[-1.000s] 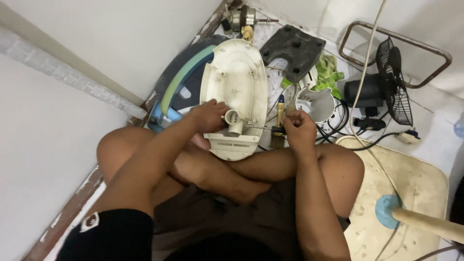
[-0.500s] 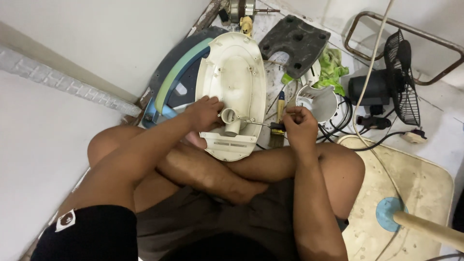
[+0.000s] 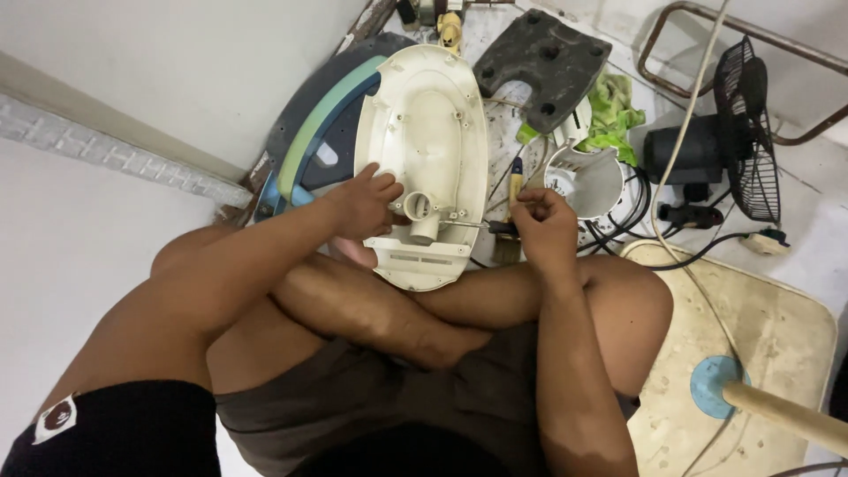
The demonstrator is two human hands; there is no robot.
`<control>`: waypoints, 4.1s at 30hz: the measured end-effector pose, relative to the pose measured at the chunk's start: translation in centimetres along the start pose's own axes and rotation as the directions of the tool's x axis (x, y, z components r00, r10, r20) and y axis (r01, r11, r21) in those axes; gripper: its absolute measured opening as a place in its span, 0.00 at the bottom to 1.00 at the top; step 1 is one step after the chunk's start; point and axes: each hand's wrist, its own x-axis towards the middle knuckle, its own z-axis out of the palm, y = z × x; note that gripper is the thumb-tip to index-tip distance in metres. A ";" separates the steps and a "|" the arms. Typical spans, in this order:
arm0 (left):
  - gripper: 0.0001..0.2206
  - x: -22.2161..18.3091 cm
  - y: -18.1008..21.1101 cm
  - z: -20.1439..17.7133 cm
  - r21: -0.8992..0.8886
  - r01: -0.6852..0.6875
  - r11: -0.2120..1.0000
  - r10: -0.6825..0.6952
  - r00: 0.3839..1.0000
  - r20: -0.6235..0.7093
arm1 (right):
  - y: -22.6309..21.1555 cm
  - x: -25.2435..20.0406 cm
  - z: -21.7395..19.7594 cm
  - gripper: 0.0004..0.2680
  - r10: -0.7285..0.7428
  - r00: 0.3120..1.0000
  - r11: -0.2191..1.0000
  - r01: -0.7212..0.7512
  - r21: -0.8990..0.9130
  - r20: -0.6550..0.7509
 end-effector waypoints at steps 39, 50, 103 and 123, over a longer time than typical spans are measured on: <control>0.20 -0.5 -1.3 0.5 -0.067 -0.023 0.998 0.040 0.964 0.263 | -5.8 -11.8 7.8 0.06 -0.290 0.878 0.644 0.473 -0.602 0.380; 0.19 -0.9 -1.3 3.1 -0.082 0.006 0.997 0.005 0.991 0.135 | -5.0 -12.6 14.6 0.06 -0.085 0.945 0.593 0.302 -0.747 0.315; 0.22 0.2 -1.0 5.4 -0.072 0.061 0.996 -0.061 0.998 -0.007 | -4.8 -8.1 15.0 0.05 -0.342 0.892 0.725 0.451 -0.520 0.297; 0.11 0.2 -2.2 3.7 -0.144 0.052 0.988 -0.077 0.982 -0.175 | -5.5 -10.1 12.7 0.06 -0.429 0.876 0.695 0.477 -0.538 0.223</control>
